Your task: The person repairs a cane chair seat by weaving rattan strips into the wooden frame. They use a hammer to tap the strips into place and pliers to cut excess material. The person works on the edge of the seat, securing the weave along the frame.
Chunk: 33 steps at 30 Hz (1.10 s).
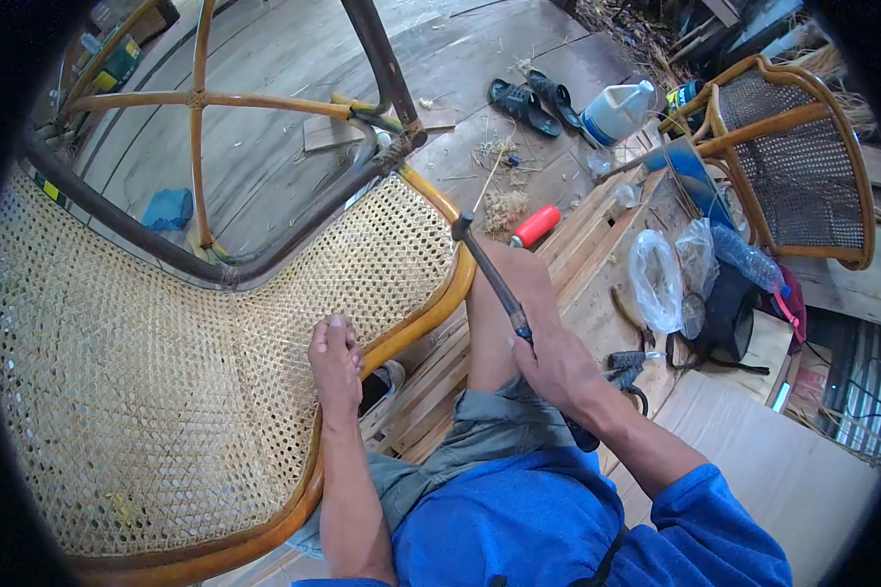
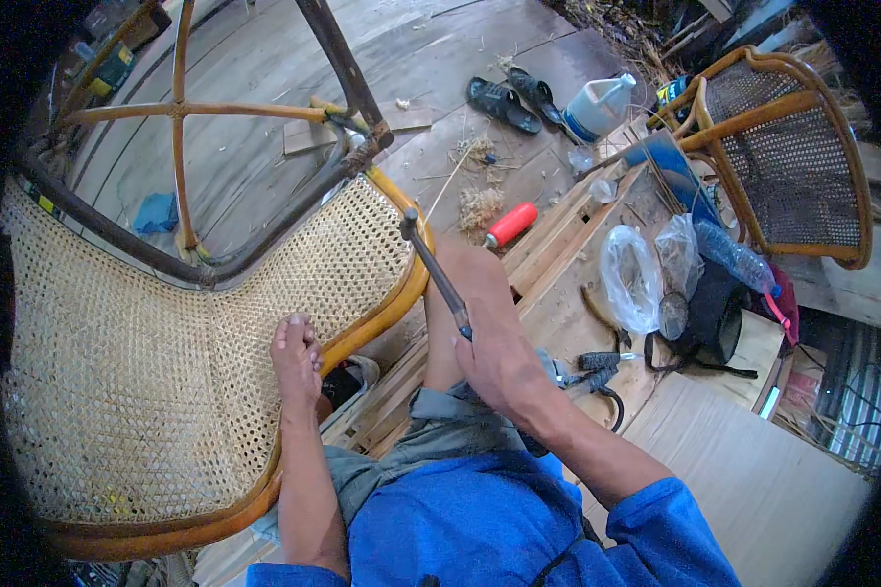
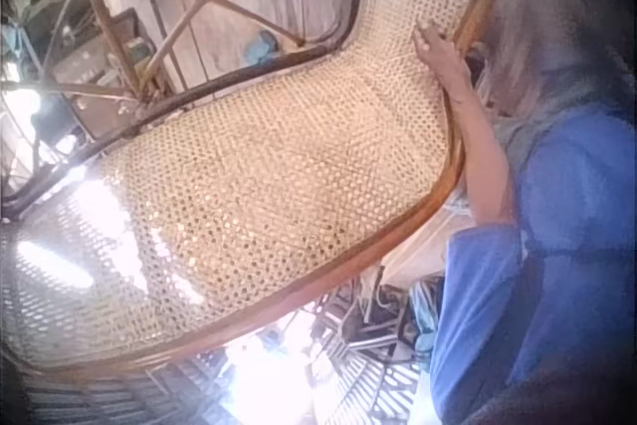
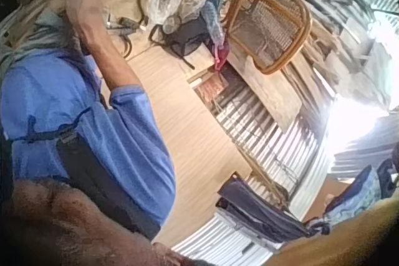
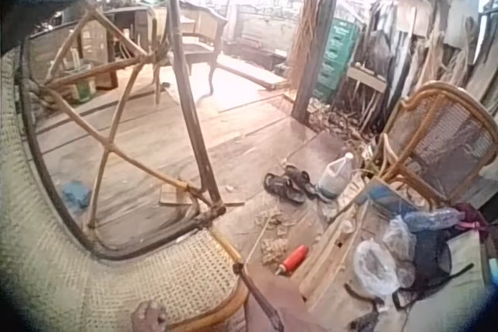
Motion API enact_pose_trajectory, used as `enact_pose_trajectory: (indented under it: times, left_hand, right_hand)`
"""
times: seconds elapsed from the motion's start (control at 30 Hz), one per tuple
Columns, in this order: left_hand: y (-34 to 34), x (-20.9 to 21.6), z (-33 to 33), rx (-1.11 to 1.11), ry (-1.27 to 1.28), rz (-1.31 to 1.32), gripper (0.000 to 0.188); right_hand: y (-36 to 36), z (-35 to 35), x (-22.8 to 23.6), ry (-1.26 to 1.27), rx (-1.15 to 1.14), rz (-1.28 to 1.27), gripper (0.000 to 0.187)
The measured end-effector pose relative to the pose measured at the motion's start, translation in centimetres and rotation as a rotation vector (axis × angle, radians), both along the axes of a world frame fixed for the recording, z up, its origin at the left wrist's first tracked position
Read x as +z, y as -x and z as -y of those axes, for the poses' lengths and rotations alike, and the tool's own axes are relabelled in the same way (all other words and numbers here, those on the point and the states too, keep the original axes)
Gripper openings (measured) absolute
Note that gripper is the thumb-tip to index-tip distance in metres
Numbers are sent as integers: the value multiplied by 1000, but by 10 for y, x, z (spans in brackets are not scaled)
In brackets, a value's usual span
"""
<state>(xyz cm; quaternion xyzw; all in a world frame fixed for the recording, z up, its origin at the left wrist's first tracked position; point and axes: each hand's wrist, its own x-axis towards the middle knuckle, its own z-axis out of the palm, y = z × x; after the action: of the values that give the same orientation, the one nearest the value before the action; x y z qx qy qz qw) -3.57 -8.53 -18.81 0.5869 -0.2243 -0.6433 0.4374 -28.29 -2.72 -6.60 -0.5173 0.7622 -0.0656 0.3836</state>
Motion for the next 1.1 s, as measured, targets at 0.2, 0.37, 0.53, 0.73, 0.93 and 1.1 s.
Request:
enact_pose_trajectory:
  times: [0.2, 0.37, 0.53, 0.73, 0.93, 1.1]
  left_hand:
    - [3, -1, 2, 14, -15, -11, 18]
    - [4, 7, 1, 1, -24, -1, 16]
    - [3, 7, 3, 86, -82, -166, 18]
    - [6, 33, -5, 47, -100, -828, 50]
    - [48, 60, -16, -58, -90, -1234, 79]
    - [64, 77, -22, -5, -63, -1202, 81]
  right_hand:
    - [14, 1, -12, 53, 66, -12, 34]
    - [45, -25, 7, 68, -242, 1, 38]
    - [106, -138, -46, 134, -319, -243, 29]
    - [123, -205, -63, 370, -188, -400, 13]
    - [49, -66, 0, 636, -110, -27, 14]
    - [-21, -5, 9, 590, 189, 240, 17]
